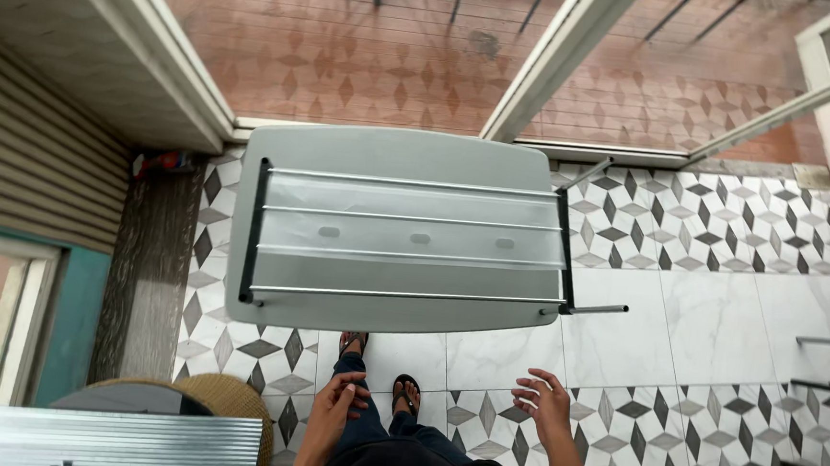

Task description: The person assembles a metal drying rack by inserting metal rods into a plastic base. They repeatedly pick up rods from a nearby container and insert them into designated slots on the rack.

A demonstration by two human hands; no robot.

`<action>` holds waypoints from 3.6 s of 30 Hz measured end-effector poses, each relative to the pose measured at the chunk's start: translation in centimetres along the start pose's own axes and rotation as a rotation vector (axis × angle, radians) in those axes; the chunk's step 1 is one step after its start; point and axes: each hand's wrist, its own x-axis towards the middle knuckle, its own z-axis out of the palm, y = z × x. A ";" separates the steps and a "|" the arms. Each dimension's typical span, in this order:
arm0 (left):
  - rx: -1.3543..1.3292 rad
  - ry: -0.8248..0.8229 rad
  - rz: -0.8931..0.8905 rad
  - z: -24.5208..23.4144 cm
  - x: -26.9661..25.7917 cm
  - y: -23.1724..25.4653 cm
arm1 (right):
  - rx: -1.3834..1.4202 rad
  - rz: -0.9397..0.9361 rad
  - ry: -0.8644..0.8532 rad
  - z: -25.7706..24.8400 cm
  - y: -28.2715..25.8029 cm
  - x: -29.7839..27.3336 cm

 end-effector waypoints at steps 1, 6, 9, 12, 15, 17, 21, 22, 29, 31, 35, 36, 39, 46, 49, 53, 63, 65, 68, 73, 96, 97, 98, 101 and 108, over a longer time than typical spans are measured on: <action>0.031 -0.060 0.011 0.4 1.1 2.3 | 0.081 -0.072 0.066 0.2 -0.8 -0.4; 0.170 -0.380 0.152 3.0 5.7 12.2 | 0.286 -0.365 0.286 3.0 -5.1 -2.7; 0.273 -0.544 0.154 4.6 8.0 16.7 | 0.361 -0.444 0.372 5.5 -7.2 -3.4; 0.377 -0.682 0.156 6.3 9.4 19.9 | 0.411 -0.485 0.428 7.8 -8.1 -3.8; 0.486 -0.781 0.152 9.2 10.1 21.9 | 0.411 -0.545 0.478 9.1 -8.4 -3.5; 0.560 -0.826 0.168 12.0 10.2 22.4 | 0.373 -0.598 0.502 9.4 -8.5 -3.1; 0.810 -0.876 0.367 18.5 10.6 22.2 | 0.197 -0.726 0.574 9.5 -9.6 -1.4; 0.848 -0.884 0.453 20.3 10.9 21.8 | 0.158 -0.754 0.585 9.6 -9.9 -0.9; 0.897 -0.835 0.981 31.9 14.7 18.3 | 0.082 -0.771 0.699 9.1 -12.7 3.7; 0.950 -0.836 1.121 34.5 15.7 17.4 | 0.134 -0.756 0.707 9.2 -13.5 5.0; 1.227 -0.815 0.725 36.9 16.5 16.3 | 0.036 -0.667 0.739 9.0 -14.5 6.1; 1.275 -0.804 0.736 37.3 16.6 16.2 | 0.068 -0.630 0.721 9.1 -14.6 6.3; 1.320 -0.799 0.783 37.5 16.8 16.1 | 0.125 -0.575 0.662 8.6 -14.7 6.8; 1.312 -0.807 0.737 37.3 17.0 15.9 | -0.059 -0.606 0.183 3.6 -13.3 8.3; 1.294 -0.776 0.741 37.3 16.5 16.1 | -0.086 -0.663 0.221 4.2 -13.6 7.5; 1.355 -0.790 0.583 38.1 16.1 16.6 | -0.004 -0.637 0.548 6.9 -16.9 4.6; 1.285 -0.764 0.689 37.9 15.6 15.2 | 0.303 -0.924 0.075 2.0 -30.2 1.4; 1.218 -0.768 0.692 38.2 15.3 15.4 | 0.471 -0.895 -0.082 1.7 -30.6 1.0; 1.154 -0.762 0.768 37.9 14.3 16.6 | 0.726 -0.723 -0.377 1.8 -30.4 0.7; 0.740 -0.694 0.694 31.4 11.5 20.3 | 0.875 -0.293 -0.521 5.7 -28.7 -0.1; -0.682 0.480 0.446 8.0 -11.8 10.1 | -0.269 0.430 -1.346 31.6 -10.3 -10.0; -0.720 0.532 0.467 8.9 -12.5 9.1 | -0.326 0.446 -1.353 31.3 -9.5 -10.5; -0.749 0.580 0.490 9.6 -13.1 8.1 | -0.374 0.458 -1.363 31.1 -8.5 -11.0; -0.813 0.815 0.476 11.8 -15.5 5.1 | -0.599 0.464 -1.459 30.6 -6.3 -12.5; -0.986 1.235 0.414 14.0 -19.9 -1.0 | -0.898 0.500 -1.470 28.6 -1.4 -16.9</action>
